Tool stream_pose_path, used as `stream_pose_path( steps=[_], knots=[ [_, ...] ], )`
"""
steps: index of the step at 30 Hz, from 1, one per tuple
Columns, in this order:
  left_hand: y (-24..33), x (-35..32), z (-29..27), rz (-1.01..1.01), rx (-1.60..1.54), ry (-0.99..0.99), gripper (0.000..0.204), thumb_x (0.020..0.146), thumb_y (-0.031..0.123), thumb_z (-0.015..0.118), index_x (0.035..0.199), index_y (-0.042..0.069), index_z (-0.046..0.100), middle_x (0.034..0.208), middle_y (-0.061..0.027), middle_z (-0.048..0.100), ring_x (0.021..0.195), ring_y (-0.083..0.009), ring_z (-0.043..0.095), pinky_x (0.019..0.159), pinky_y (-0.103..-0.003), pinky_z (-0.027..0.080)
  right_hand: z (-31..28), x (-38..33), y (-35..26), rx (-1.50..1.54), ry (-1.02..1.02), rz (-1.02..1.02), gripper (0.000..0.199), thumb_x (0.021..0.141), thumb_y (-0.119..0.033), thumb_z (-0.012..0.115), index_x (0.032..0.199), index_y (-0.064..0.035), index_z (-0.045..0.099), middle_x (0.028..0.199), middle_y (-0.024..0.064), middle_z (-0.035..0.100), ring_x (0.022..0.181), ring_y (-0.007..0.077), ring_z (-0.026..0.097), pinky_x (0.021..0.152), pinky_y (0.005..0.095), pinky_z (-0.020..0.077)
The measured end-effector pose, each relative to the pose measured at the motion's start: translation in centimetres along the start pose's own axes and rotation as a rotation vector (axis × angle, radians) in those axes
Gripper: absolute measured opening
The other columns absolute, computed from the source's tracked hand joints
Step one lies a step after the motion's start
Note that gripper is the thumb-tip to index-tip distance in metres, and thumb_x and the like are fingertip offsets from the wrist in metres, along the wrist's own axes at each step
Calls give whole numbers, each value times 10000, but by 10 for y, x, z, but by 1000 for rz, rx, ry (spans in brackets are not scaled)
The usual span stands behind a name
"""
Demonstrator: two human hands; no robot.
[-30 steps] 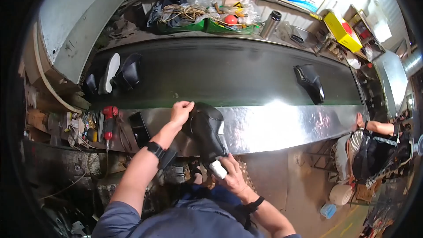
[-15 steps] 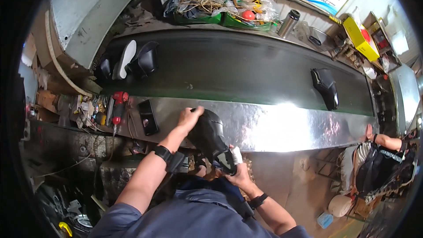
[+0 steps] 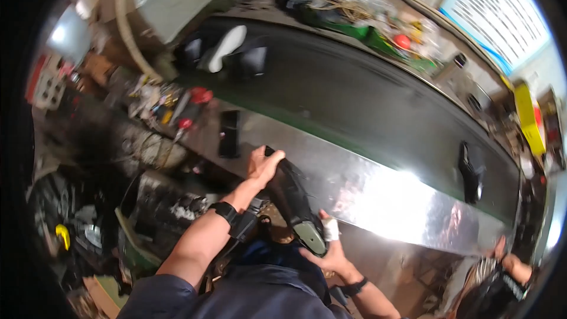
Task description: Operate a toe lasting machine to attach shoe uppers to lasts.
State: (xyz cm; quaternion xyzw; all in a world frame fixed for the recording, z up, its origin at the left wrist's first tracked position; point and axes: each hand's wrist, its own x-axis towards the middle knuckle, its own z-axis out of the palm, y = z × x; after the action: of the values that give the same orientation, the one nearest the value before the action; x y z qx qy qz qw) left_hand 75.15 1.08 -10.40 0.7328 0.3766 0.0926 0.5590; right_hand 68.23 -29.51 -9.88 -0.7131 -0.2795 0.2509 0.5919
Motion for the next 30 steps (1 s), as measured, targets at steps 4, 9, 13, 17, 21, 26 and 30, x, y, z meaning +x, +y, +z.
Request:
stream_pose_path(
  steps=[4, 9, 13, 17, 21, 26, 30],
  knots=[
    [37, -42, -31, 70, -59, 85, 384, 749, 358, 692, 845, -13, 666, 791, -190, 697, 745, -285, 669, 729, -415, 513, -48, 13, -3, 484, -20, 140, 1160, 836, -440, 778, 1602, -66, -8, 1534, 207, 362, 1402, 300, 382, 1170, 482, 263],
    [25, -101, -140, 146, -157, 291, 314, 805, 286, 746, 895, -6, 672, 784, -110, 698, 755, -170, 640, 720, -357, 505, 41, 95, -123, 391, -223, 729, 798, 994, -323, 621, 1589, -65, 155, 1455, 174, 470, 1342, 252, 445, 1117, 362, 347],
    [17, -166, -261, 196, -337, 568, 268, 832, 255, 736, 911, 20, 636, 724, -75, 663, 691, -166, 615, 659, -348, 491, 139, 99, -176, 119, -405, 296, 588, 1023, -173, 579, 1540, -41, 332, 1458, 127, 489, 1278, 179, 484, 1075, 316, 378],
    [-10, -235, -387, 212, -380, 895, 203, 899, 205, 656, 939, 8, 632, 861, -48, 661, 808, -146, 592, 752, -302, 473, 271, 90, -183, 358, -557, 43, 543, 1007, -88, 605, 1503, -14, 395, 1321, 74, 600, 1145, 132, 562, 994, 274, 440],
    [-50, -326, -503, 139, -1098, 824, 324, 997, 362, 561, 1068, 60, 655, 1017, -29, 663, 942, -161, 608, 856, -335, 483, 386, 57, -255, 474, -686, 233, 301, 982, -187, 682, 1222, -12, 632, 1004, 13, 697, 850, 73, 611, 738, 255, 508],
    [-111, -404, -513, 241, -1209, 878, 443, 1052, 417, 441, 1266, 63, 601, 1223, -89, 664, 1124, -224, 628, 977, -350, 483, 502, 32, -277, 719, -782, 419, 203, 978, -185, 684, 1081, -10, 672, 940, 30, 711, 770, 93, 638, 640, 274, 535],
    [-115, -411, -514, 247, -1396, 873, 399, 1053, 391, 449, 1206, 74, 636, 1128, -82, 697, 1024, -226, 662, 912, -392, 527, 562, 27, -284, 880, -831, 409, 202, 980, -131, 656, 1147, -19, 663, 1017, 65, 721, 850, 138, 682, 753, 296, 573]
  ],
)
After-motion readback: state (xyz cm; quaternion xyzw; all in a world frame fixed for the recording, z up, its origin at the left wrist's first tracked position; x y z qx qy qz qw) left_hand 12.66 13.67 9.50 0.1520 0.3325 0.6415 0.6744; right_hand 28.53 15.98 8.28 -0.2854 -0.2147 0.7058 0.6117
